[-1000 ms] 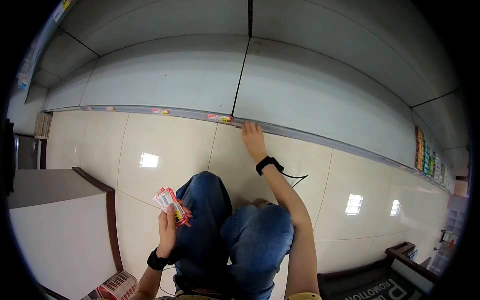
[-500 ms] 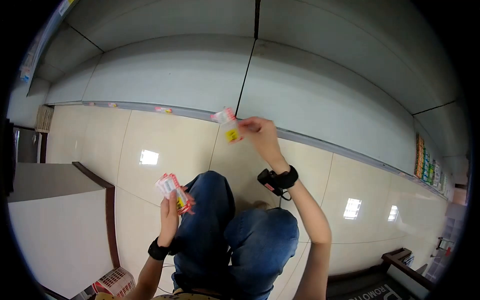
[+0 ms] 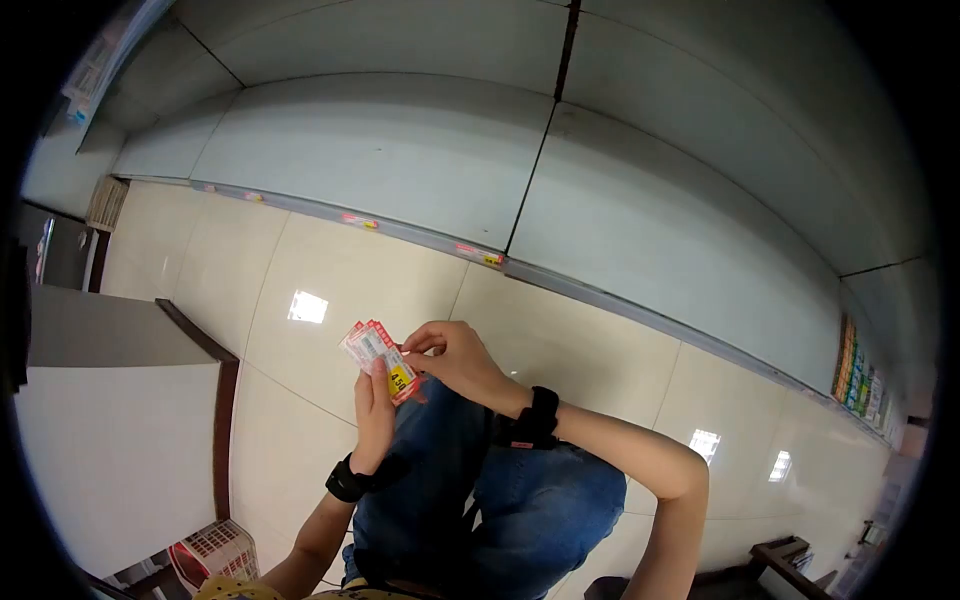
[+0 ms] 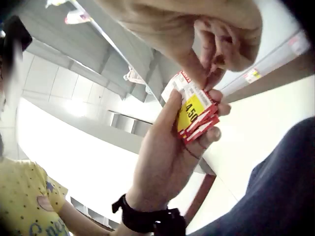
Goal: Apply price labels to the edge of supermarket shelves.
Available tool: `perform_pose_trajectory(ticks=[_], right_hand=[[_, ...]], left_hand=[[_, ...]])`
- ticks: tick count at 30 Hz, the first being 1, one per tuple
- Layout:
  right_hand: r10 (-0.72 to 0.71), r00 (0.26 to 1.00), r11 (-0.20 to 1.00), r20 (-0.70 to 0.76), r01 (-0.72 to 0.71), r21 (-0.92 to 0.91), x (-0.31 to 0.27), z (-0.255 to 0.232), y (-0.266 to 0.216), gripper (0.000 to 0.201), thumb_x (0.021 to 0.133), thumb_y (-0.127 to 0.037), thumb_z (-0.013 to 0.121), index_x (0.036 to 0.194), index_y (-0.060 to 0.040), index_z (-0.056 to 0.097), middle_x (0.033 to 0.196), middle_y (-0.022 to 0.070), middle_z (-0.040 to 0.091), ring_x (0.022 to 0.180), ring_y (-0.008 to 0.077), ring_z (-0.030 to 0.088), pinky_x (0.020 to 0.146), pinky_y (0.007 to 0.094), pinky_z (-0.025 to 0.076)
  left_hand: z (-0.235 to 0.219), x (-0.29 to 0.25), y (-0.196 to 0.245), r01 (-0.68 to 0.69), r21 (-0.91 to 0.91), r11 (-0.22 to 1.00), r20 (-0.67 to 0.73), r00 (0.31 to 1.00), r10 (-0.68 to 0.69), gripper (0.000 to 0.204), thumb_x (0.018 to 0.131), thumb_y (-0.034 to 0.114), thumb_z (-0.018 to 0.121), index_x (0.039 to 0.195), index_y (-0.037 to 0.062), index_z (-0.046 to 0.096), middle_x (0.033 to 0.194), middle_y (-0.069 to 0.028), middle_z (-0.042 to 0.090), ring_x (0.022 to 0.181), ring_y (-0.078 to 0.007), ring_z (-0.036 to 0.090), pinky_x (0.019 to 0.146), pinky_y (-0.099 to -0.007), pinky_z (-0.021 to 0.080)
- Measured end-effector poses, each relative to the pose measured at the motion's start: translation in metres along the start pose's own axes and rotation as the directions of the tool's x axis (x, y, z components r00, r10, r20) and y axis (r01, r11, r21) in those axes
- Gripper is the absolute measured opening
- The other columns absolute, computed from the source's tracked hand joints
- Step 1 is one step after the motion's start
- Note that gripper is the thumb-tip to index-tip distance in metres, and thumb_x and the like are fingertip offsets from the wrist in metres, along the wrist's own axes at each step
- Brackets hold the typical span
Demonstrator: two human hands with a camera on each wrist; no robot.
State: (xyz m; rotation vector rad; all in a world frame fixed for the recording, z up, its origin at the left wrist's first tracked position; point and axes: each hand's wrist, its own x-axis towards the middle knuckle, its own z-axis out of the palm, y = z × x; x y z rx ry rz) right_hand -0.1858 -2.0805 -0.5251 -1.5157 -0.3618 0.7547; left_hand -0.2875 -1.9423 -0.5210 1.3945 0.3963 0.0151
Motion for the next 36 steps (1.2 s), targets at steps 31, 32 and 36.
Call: perform_pose_trajectory(ticks=[31,32,36], right_hand=[[-0.504,0.845,-0.235,-0.180,-0.334,-0.913,0.155,-0.029,0.142,0.018,0.074,-0.009,0.062,0.091,-0.0038,0.065,0.091,0.0073,0.056,0.091,0.0224,0.048,0.079,0.0348,0.040],[-0.506,0.854,-0.268,-0.126,-0.294,-0.917,0.156,-0.032,0.135,0.014,0.073,-0.009,0.062,0.086,-0.0052,0.066,0.088,0.0068,0.057,0.090,0.0220,0.047,0.077,0.0350,0.039],[-0.492,0.870,-0.398,-0.040,-0.266,-0.878,0.166,-0.035,0.133,0.008,0.071,-0.010,0.063,0.078,-0.0084,0.068,0.082,0.0049,0.058,0.088,0.0209,0.046,0.076,0.0350,0.037]], left_hand=[[-0.066,-0.050,0.004,0.051,0.054,0.997,-0.078,0.996,-0.046,0.047,0.104,0.032,0.030,0.120,-0.0092,0.046,0.091,-0.0147,0.062,0.081,-0.0178,0.062,0.060,-0.0281,0.054],[-0.066,-0.050,0.004,0.051,0.053,0.997,-0.071,0.996,-0.047,0.047,0.104,0.032,0.030,0.120,-0.0092,0.046,0.091,-0.0146,0.062,0.081,-0.0178,0.062,0.060,-0.0280,0.054],[-0.065,-0.051,0.007,0.052,0.049,0.997,-0.063,0.997,-0.048,0.047,0.104,0.032,0.030,0.120,-0.0093,0.045,0.090,-0.0144,0.062,0.080,-0.0178,0.062,0.060,-0.0281,0.054]])
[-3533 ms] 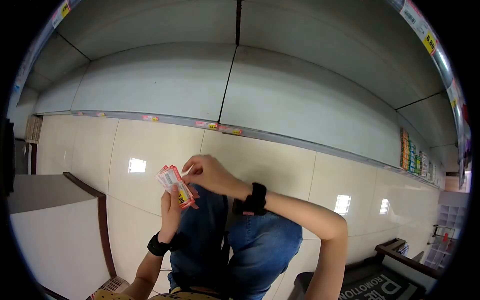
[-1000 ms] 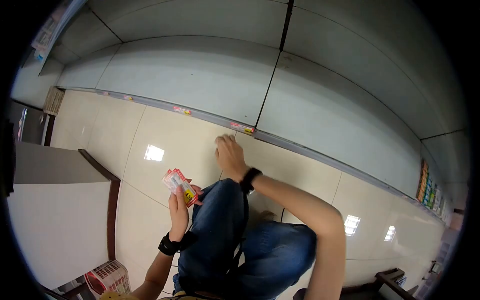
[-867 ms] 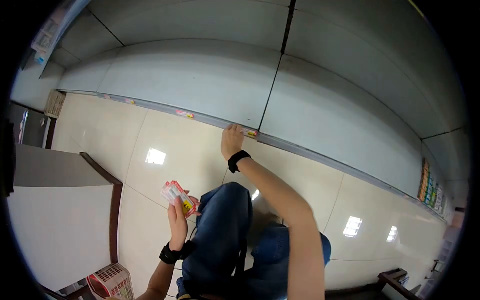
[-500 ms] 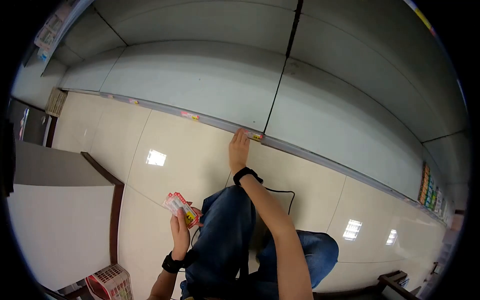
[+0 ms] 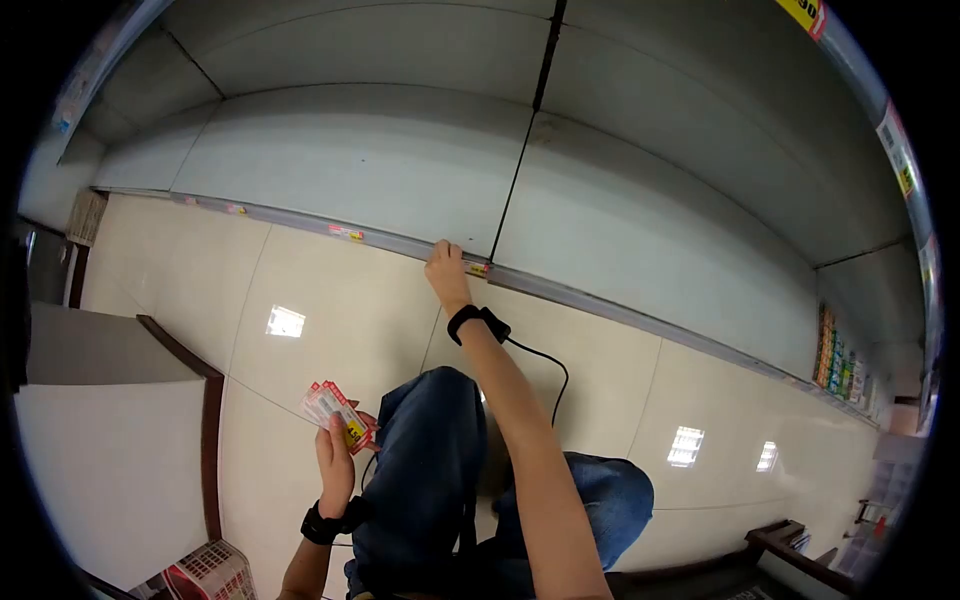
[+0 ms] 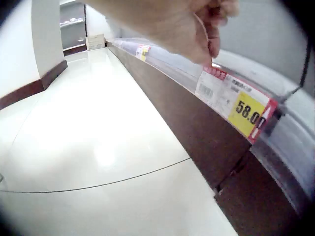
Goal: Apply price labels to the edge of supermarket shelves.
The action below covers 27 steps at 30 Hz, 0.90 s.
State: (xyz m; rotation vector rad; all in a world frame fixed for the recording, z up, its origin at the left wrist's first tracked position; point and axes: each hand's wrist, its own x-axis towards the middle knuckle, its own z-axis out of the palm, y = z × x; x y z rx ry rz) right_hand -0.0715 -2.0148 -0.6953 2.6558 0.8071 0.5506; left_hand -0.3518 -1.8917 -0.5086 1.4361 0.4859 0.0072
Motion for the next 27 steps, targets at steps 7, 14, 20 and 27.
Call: perform_pose_trajectory(ticks=[7,14,20,27], right_hand=[[-0.025,1.000,0.993,0.017,0.027,-0.111,0.000,-0.012,0.009,0.007,0.071,-0.011,0.064,0.077,-0.0090,0.069,0.080,0.0035,0.057,0.088,0.0206,0.047,0.076,0.0334,0.038],[0.361,0.932,0.726,0.021,-0.295,0.621,0.031,-0.077,0.067,0.006,0.078,-0.012,0.066,0.079,-0.0068,0.069,0.078,0.0053,0.063,0.082,0.0193,0.055,0.070,0.0322,0.044],[-0.255,0.927,-0.445,0.273,-0.364,0.818,0.035,-0.185,0.096,0.023,0.085,-0.023,0.067,0.095,-0.0024,0.070,0.082,-0.0014,0.068,0.067,0.0060,0.053,0.059,0.0241,0.041],[-0.519,0.849,-0.549,0.096,-0.417,0.724,-0.006,-0.177,-0.015,0.016,0.085,-0.012,0.067,0.092,0.0028,0.068,0.083,0.0063,0.070,0.077,0.0108,0.064,0.069,0.0251,0.051]], left_hand=[[0.002,0.003,0.006,0.002,-0.015,1.000,-0.008,1.000,-0.002,0.045,0.104,0.032,0.030,0.120,-0.0078,0.044,0.090,-0.0140,0.061,0.079,-0.0167,0.061,0.060,-0.0278,0.053],[0.005,0.007,0.008,0.006,-0.010,1.000,-0.016,1.000,-0.006,0.042,0.105,0.030,0.029,0.120,-0.0054,0.046,0.091,-0.0134,0.061,0.080,-0.0161,0.061,0.060,-0.0270,0.053],[0.016,0.011,0.010,-0.050,-0.001,0.999,-0.068,0.996,0.050,0.046,0.104,0.035,0.029,0.117,-0.0054,0.048,0.088,-0.0140,0.062,0.078,-0.0176,0.064,0.059,-0.0287,0.055],[0.013,0.034,0.014,-0.058,-0.051,0.997,-0.119,0.992,0.052,0.048,0.104,0.037,0.029,0.116,-0.0054,0.047,0.090,-0.0155,0.063,0.078,-0.0192,0.064,0.061,-0.0309,0.056]])
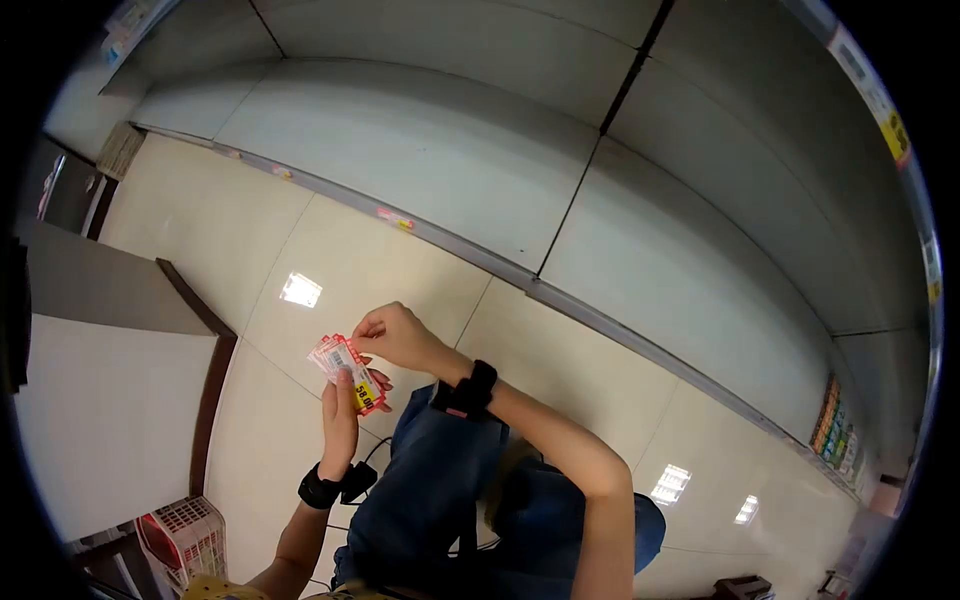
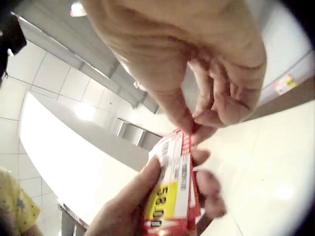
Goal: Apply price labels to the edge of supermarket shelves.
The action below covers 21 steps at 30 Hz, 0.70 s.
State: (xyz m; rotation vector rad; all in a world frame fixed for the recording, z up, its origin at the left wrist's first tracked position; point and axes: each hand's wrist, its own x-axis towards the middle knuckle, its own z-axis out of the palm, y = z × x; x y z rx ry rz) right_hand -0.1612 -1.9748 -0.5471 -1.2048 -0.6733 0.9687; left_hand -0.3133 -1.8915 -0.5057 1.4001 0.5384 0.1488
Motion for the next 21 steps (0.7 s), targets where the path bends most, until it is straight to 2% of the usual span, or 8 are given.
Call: perform_pose_trajectory(ticks=[2,4,5,7,8,10,13,21], right_hand=[[0.012,0.999,0.999,-0.041,-0.010,0.044,0.006,0.010,-0.003,0.016,0.083,-0.010,0.068,0.088,0.0055,0.068,0.079,0.0098,0.070,0.075,0.0139,0.066,0.067,0.0269,0.053],[-0.150,0.976,0.951,-0.159,0.099,-0.294,0.014,0.008,-0.011,0.016,0.083,-0.010,0.066,0.084,0.0060,0.067,0.078,0.0137,0.070,0.070,0.0210,0.068,0.066,0.0298,0.053],[-0.048,0.951,0.867,-0.305,-0.112,-0.485,0.020,0.002,-0.017,0.016,0.082,-0.010,0.065,0.087,0.0051,0.065,0.087,0.0143,0.068,0.078,0.0273,0.066,0.070,0.0345,0.054],[-0.504,0.782,0.486,-0.367,-0.094,-0.869,0.052,-0.027,0.032,0.016,0.081,-0.007,0.061,0.092,0.0039,0.062,0.096,0.0139,0.065,0.091,0.0304,0.062,0.077,0.0386,0.052],[-0.428,0.828,0.326,-0.363,-0.233,-0.916,0.073,-0.047,0.049,0.016,0.082,-0.004,0.057,0.096,0.0031,0.060,0.101,0.0162,0.061,0.100,0.0301,0.057,0.082,0.0390,0.050],[-0.397,0.838,0.276,-0.375,-0.281,-0.919,0.103,-0.071,0.084,0.024,0.083,-0.001,0.054,0.105,0.0058,0.059,0.110,0.0191,0.060,0.104,0.0284,0.056,0.084,0.0353,0.048],[-0.356,0.803,0.051,-0.478,-0.494,-0.868,0.136,-0.074,0.113,0.044,0.084,-0.004,0.054,0.127,0.0067,0.050,0.131,0.0177,0.050,0.115,0.0231,0.049,0.091,0.0313,0.043],[-0.565,0.657,-0.031,-0.500,-0.622,-0.782,0.172,-0.067,0.143,0.042,0.082,-0.004,0.057,0.122,0.0062,0.051,0.118,0.0134,0.054,0.107,0.0235,0.052,0.088,0.0313,0.044]], left_hand=[[-0.008,-0.001,0.000,-0.002,0.017,1.000,0.023,1.000,0.002,0.043,0.105,0.032,0.028,0.118,-0.0043,0.046,0.090,-0.0143,0.062,0.079,-0.0183,0.063,0.062,-0.0300,0.055],[-0.015,-0.004,-0.004,-0.014,0.006,1.000,-0.001,1.000,0.014,0.043,0.105,0.032,0.028,0.118,-0.0040,0.046,0.089,-0.0144,0.062,0.078,-0.0181,0.062,0.060,-0.0293,0.054],[-0.020,-0.006,-0.006,-0.011,0.005,1.000,-0.033,0.999,0.012,0.044,0.105,0.034,0.028,0.117,-0.0046,0.047,0.088,-0.0146,0.062,0.076,-0.0183,0.063,0.060,-0.0295,0.054],[-0.022,-0.009,-0.005,-0.016,0.003,1.000,-0.084,0.996,0.016,0.046,0.104,0.035,0.029,0.116,-0.0051,0.048,0.086,-0.0145,0.062,0.074,-0.0183,0.063,0.058,-0.0295,0.055],[-0.026,-0.010,-0.004,-0.025,0.009,1.000,-0.086,0.996,0.026,0.046,0.104,0.035,0.029,0.116,-0.0051,0.048,0.086,-0.0145,0.062,0.074,-0.0183,0.063,0.058,-0.0295,0.055],[-0.031,-0.017,-0.006,-0.009,0.021,1.000,-0.095,0.995,0.011,0.041,0.105,0.030,0.029,0.119,-0.0046,0.046,0.089,-0.0140,0.062,0.079,-0.0171,0.062,0.062,-0.0298,0.055],[-0.041,-0.031,-0.011,0.019,0.064,0.998,-0.151,0.988,-0.009,0.040,0.105,0.029,0.029,0.119,-0.0046,0.046,0.090,-0.0140,0.062,0.079,-0.0163,0.061,0.062,-0.0293,0.056],[-0.067,-0.055,-0.028,0.082,0.055,0.995,-0.235,0.970,-0.067,0.040,0.105,0.028,0.028,0.119,-0.0047,0.047,0.091,-0.0139,0.062,0.080,-0.0167,0.062,0.062,-0.0291,0.056]])
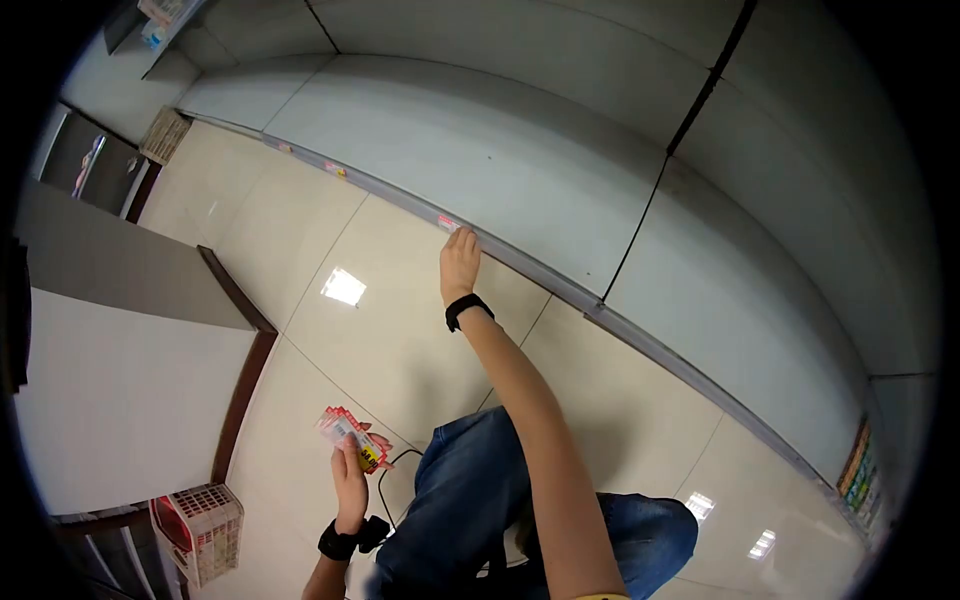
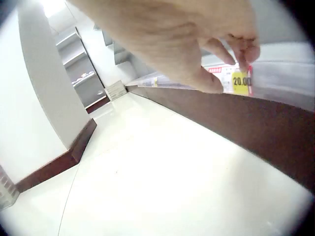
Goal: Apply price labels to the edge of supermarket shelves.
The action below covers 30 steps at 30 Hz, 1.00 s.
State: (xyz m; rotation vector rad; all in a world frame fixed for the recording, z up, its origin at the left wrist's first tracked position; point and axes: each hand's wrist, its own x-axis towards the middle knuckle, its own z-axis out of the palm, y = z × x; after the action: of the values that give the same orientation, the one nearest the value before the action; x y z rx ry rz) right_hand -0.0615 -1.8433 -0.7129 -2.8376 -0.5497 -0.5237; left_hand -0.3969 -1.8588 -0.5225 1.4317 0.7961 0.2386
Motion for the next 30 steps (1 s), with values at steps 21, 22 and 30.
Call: perform_pose_trajectory(ticks=[21,22,30], right_hand=[[-0.398,0.911,0.908,-0.106,0.408,0.099,0.054,-0.092,0.074,0.004,0.072,-0.009,0.066,0.074,-0.0062,0.066,0.081,0.0041,0.060,0.087,0.0199,0.054,0.071,0.0314,0.045],[-0.446,0.877,0.809,-0.178,0.480,0.338,0.056,-0.119,0.087,0.005,0.074,-0.008,0.066,0.077,-0.0036,0.068,0.084,0.0050,0.063,0.089,0.0210,0.055,0.072,0.0327,0.047],[-0.500,0.670,0.317,0.548,-0.448,0.836,-0.038,-0.305,0.181,0.024,0.086,-0.018,0.069,0.098,0.0026,0.069,0.088,0.0077,0.070,0.081,0.0105,0.063,0.076,0.0250,0.049]], left_hand=[[0.004,0.006,-0.003,-0.039,0.124,0.991,-0.011,0.999,0.040,0.044,0.104,0.035,0.032,0.116,-0.0043,0.048,0.085,-0.0122,0.063,0.071,-0.0145,0.061,0.057,-0.0263,0.053],[0.006,0.010,-0.001,-0.042,0.110,0.993,-0.023,0.999,0.045,0.042,0.104,0.033,0.032,0.114,-0.0038,0.051,0.086,-0.0103,0.063,0.071,-0.0123,0.060,0.058,-0.0237,0.050],[0.045,0.020,0.055,-0.161,0.038,0.986,0.179,0.972,0.152,0.044,0.104,0.033,0.031,0.119,-0.0057,0.046,0.086,-0.0120,0.062,0.072,-0.0154,0.060,0.058,-0.0263,0.053]])
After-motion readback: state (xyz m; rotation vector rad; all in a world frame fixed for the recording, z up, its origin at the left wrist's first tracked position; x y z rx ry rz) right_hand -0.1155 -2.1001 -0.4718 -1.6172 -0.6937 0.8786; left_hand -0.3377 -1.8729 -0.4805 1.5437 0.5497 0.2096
